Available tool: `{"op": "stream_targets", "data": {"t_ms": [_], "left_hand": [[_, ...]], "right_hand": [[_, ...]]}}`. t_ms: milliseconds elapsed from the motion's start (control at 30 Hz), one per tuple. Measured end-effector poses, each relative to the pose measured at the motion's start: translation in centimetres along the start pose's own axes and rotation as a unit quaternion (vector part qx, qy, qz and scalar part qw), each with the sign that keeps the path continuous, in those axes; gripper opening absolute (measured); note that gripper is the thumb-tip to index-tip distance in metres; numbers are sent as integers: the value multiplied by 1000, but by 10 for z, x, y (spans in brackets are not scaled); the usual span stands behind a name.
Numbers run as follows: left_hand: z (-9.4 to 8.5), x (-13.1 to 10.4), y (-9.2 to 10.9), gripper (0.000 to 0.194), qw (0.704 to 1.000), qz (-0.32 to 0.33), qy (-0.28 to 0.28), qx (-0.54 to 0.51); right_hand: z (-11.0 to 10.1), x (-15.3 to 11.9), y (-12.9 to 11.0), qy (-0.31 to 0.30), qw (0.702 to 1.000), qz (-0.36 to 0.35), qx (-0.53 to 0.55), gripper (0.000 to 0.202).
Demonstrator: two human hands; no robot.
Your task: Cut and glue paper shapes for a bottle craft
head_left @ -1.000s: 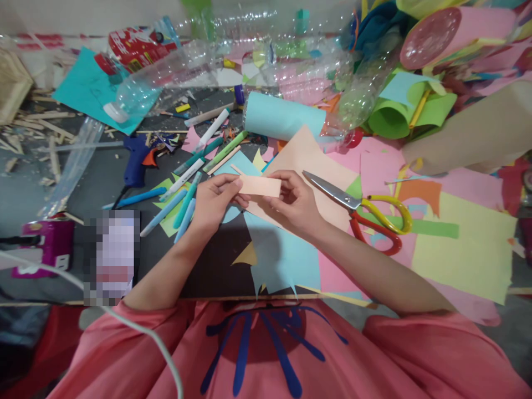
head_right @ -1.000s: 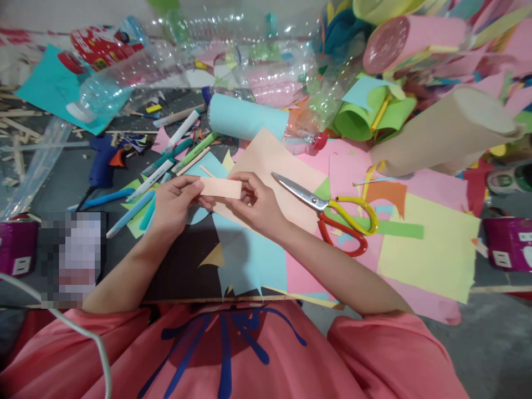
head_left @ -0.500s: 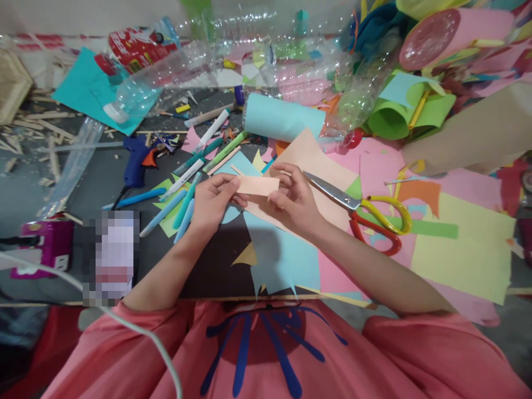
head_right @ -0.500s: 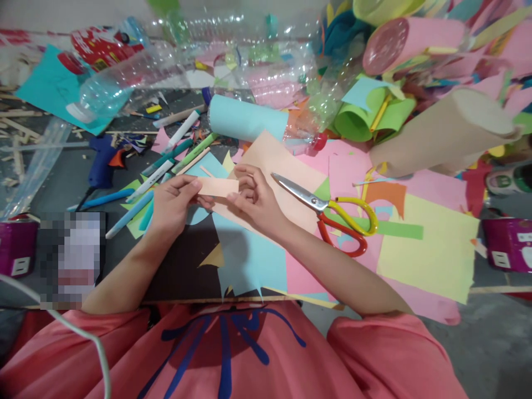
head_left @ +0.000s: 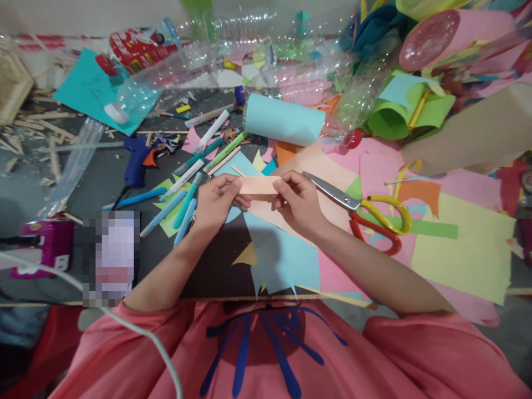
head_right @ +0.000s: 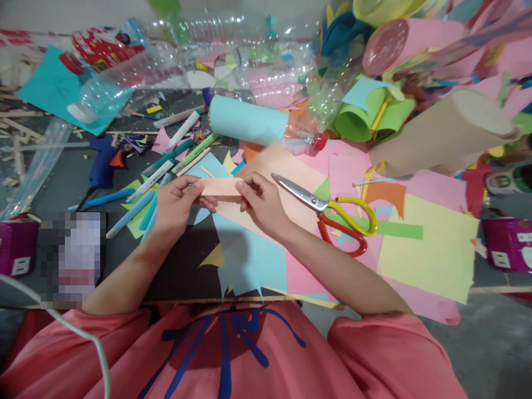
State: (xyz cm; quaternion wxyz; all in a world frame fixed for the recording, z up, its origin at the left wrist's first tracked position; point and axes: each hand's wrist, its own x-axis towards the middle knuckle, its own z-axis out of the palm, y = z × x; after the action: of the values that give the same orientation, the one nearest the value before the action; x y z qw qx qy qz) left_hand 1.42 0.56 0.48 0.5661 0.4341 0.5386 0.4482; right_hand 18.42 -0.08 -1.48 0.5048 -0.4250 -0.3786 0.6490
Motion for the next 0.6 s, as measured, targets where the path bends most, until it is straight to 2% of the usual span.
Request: {"op": "stream_targets", "data": {"t_ms": [200,367,600], "left_hand": [[0,0,-2,29,1000,11,3,5],[1,0,-1,23,999,16,19,24],[1,-1,3,20,1000,4,-4,18]], "right_hand": [[1,1,-2,10,1000,-7,-20,38],[0,1,-4,-11,998,-45,-40,37],[-3,1,0,-34,990,-71,-117,23]]}}
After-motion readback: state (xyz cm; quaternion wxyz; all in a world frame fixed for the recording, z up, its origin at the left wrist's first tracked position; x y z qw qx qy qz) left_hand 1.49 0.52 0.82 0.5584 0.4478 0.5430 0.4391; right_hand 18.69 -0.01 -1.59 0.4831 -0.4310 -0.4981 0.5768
